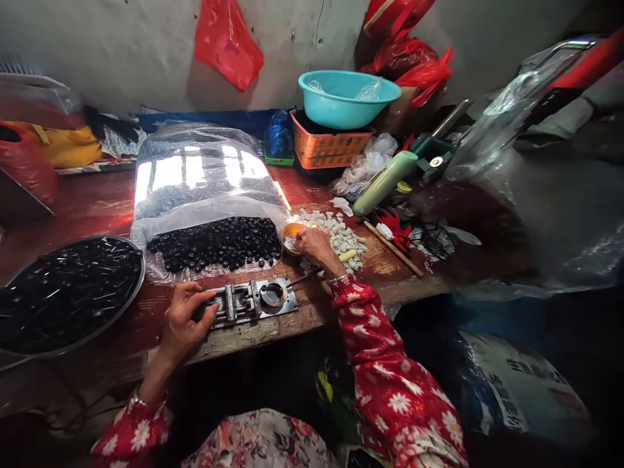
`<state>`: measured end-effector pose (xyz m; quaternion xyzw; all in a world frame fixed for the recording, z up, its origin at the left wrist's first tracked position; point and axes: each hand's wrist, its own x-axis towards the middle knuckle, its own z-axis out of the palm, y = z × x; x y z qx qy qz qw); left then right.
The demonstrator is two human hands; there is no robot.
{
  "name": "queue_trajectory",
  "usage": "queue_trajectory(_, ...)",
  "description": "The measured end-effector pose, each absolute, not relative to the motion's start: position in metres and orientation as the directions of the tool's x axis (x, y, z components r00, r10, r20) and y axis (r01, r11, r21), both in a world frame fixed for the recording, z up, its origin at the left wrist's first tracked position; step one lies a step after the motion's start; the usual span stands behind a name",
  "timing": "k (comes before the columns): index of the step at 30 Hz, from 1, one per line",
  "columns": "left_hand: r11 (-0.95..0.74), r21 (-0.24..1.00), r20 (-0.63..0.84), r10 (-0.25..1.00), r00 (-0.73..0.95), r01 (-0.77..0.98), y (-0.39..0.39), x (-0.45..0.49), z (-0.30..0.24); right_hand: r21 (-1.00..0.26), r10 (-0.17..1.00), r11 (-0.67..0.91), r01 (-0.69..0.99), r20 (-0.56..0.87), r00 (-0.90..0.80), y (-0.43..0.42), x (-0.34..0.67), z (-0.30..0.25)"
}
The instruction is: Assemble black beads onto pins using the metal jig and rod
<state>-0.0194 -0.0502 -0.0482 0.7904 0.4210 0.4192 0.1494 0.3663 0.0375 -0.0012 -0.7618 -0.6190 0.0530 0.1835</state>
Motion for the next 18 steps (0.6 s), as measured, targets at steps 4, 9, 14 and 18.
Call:
queue_trajectory(4, -0.601, 0.597, 0.533, 0.792, 0.298, 0.531, -0.051, -0.019, -0.048, -0.255, 0.971, -0.214, 0.943, 0.046, 0.233, 0.026, 0.367, 0.004)
queue_trajectory(9, -0.609, 0.593, 0.543, 0.785, 0.297, 0.526, -0.051, -0.018, -0.045, -0.227, 0.969, -0.230, 0.946, 0.032, 0.243, 0.019, 0.367, 0.007)
queue_trajectory(14, -0.606, 0.605, 0.539, 0.789, 0.295, 0.516, -0.052, -0.017, -0.043, -0.280, 0.973, -0.195, 0.940, 0.067, 0.222, 0.010, 0.363, 0.015)
queue_trajectory(18, -0.578, 0.615, 0.512, 0.810, 0.285, 0.537, -0.053, -0.016, -0.042, -0.376, 0.980, -0.108, 0.920, 0.115, 0.162, -0.004, 0.355, 0.022)
